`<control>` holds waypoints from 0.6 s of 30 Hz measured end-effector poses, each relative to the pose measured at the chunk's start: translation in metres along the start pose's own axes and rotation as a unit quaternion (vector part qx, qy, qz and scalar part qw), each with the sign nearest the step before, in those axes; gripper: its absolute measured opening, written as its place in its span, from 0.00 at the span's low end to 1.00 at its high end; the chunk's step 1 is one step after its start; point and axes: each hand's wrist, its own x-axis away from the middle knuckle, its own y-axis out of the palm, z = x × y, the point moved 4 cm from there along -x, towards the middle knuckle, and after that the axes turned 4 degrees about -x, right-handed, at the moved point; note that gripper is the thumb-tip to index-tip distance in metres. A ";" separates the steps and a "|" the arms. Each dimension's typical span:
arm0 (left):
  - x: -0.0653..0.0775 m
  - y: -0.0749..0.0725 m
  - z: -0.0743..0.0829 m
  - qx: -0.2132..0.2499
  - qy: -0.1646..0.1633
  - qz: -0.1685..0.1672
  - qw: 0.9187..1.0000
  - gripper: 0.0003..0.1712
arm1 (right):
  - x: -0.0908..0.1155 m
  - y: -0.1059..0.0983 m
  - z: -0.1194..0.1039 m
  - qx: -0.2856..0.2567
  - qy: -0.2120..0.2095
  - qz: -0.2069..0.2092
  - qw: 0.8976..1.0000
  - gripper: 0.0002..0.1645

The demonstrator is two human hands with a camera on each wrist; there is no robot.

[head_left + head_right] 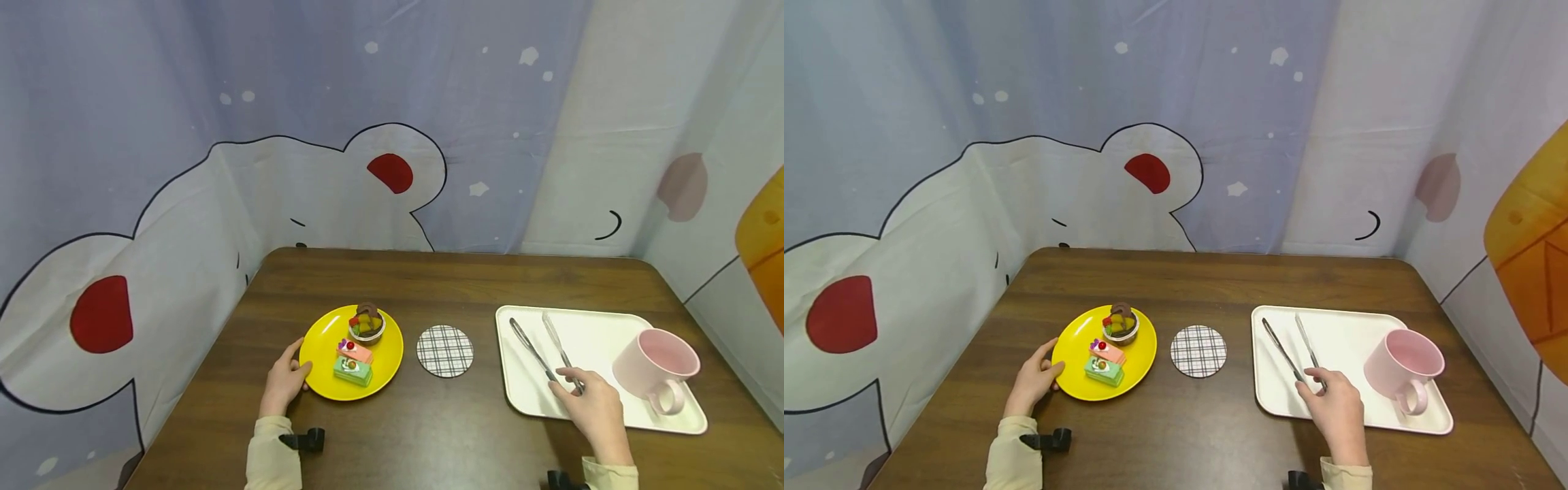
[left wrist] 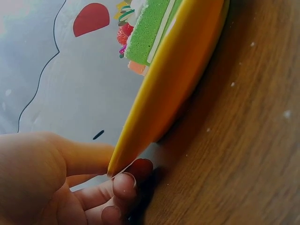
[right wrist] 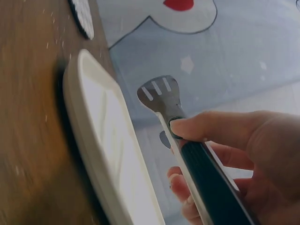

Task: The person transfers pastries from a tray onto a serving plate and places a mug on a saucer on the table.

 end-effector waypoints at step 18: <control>-0.001 0.002 -0.002 -0.007 0.013 0.003 1.000 0.34 | 0.011 -0.014 0.049 0.029 0.057 0.016 0.998 0.15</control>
